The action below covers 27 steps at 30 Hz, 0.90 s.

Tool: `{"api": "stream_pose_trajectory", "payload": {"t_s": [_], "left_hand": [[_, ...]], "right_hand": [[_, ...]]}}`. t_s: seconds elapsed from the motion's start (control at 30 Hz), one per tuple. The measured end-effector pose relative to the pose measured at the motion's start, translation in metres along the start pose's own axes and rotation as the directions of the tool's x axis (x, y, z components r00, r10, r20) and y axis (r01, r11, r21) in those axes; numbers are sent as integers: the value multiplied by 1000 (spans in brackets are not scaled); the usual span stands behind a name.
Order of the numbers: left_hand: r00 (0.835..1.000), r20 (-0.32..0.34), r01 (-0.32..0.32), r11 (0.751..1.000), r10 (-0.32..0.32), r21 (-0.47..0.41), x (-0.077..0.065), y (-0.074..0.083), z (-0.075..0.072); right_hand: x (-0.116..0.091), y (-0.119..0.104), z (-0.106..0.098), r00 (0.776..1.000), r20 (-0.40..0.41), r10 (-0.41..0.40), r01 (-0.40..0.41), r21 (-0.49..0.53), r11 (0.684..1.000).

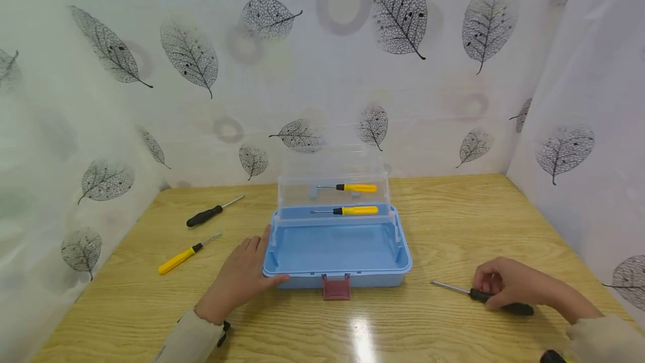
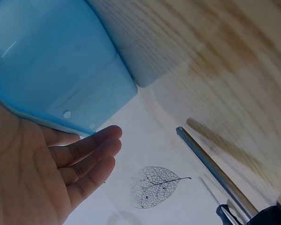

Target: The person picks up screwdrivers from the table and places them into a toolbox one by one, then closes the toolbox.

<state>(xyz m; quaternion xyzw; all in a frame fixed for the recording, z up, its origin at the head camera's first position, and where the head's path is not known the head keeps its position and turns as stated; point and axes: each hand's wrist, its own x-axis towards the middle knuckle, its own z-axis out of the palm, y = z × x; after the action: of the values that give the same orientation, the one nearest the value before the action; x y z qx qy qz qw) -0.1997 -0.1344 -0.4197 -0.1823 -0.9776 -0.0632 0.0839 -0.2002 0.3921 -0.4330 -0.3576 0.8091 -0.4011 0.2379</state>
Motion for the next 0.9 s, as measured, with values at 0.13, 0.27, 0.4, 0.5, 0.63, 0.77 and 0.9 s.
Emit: {"api": "stream_pose_trajectory", "payload": {"t_s": [0.13, 0.27, 0.4, 0.5, 0.63, 0.77, 0.9], "left_hand": [[1000, 0, 4, 1000, -4, -6, 0, 0, 0], [1000, -8, -2, 1000, 2, -6, -1, 1, -1], [1000, -16, -3, 1000, 3, -15, -1, 0, 0], [1000, -22, -8, 1000, 7, -19, -1, 0, 1], [1000, -23, -13, 1000, 13, -22, -2, 0, 1], [1000, -10, -1, 999, 0, -40, -2, 0, 1], [1000, -3, 5, 999, -5, -36, -1, 0, 1]], "right_hand": [[3, 1, 0, 1000, -29, 5, -7, -72, 997], [6, 0, -1, 998, -69, 4, -13, -138, 990], [9, 0, -2, 994, -107, 3, -21, -168, 986], [12, 0, -3, 992, -126, 7, -30, -183, 983], [14, -1, -3, 990, -142, 19, -48, -207, 977], [13, -3, -4, 987, -157, 45, -80, -220, 972], [9, -5, -5, 985, -159, 74, -107, -214, 971]]}}
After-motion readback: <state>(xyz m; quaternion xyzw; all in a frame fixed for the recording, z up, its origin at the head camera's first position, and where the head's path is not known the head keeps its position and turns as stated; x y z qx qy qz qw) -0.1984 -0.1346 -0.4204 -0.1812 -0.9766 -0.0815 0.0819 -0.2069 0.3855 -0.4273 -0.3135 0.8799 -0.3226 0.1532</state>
